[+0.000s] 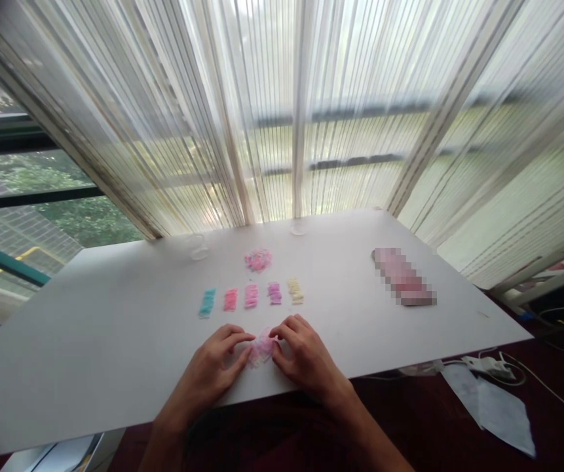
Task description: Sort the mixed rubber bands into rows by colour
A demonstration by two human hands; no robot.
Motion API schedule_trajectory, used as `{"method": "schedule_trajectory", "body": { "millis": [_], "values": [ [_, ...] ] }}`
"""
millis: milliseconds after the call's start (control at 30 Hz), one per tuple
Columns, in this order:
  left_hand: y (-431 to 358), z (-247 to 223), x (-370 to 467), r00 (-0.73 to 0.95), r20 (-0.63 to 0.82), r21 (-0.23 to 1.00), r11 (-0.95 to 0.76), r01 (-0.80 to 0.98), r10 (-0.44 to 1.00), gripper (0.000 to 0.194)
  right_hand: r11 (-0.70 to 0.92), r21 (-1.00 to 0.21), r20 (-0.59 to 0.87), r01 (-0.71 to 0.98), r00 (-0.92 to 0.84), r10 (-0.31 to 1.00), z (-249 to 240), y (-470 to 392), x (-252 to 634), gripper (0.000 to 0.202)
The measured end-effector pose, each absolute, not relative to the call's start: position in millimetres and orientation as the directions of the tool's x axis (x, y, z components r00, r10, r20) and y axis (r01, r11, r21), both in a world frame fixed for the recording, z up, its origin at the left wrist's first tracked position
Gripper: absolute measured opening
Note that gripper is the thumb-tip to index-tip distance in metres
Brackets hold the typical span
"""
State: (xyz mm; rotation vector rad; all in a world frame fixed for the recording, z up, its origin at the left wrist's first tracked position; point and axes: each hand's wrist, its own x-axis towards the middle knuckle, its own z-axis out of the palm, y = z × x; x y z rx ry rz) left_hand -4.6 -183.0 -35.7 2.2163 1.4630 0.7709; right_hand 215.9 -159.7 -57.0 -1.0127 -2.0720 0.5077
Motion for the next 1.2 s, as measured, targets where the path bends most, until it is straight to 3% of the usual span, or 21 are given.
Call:
{"method": "schedule_trajectory", "body": {
  "millis": [267, 700, 1200],
  "values": [
    [-171, -35, 8, 0.306, 0.239, 0.574, -0.388, 0.721, 0.922, 0.021, 0.532, -0.611, 0.447, 0.586, -0.299, 0.843, -62, -158, 215, 0.019],
    [-167, -30, 23, 0.279, 0.141, 0.467, -0.312, 0.828, 0.950, 0.015, 0.540, -0.571, 0.406, 0.618, -0.360, 0.840, -62, -158, 213, 0.015],
    [-167, -37, 23, 0.312, 0.212, 0.488, -0.377, 0.788, 0.926, 0.013, 0.541, -0.577, 0.415, 0.613, -0.350, 0.840, -64, -156, 213, 0.011]
  ]
}}
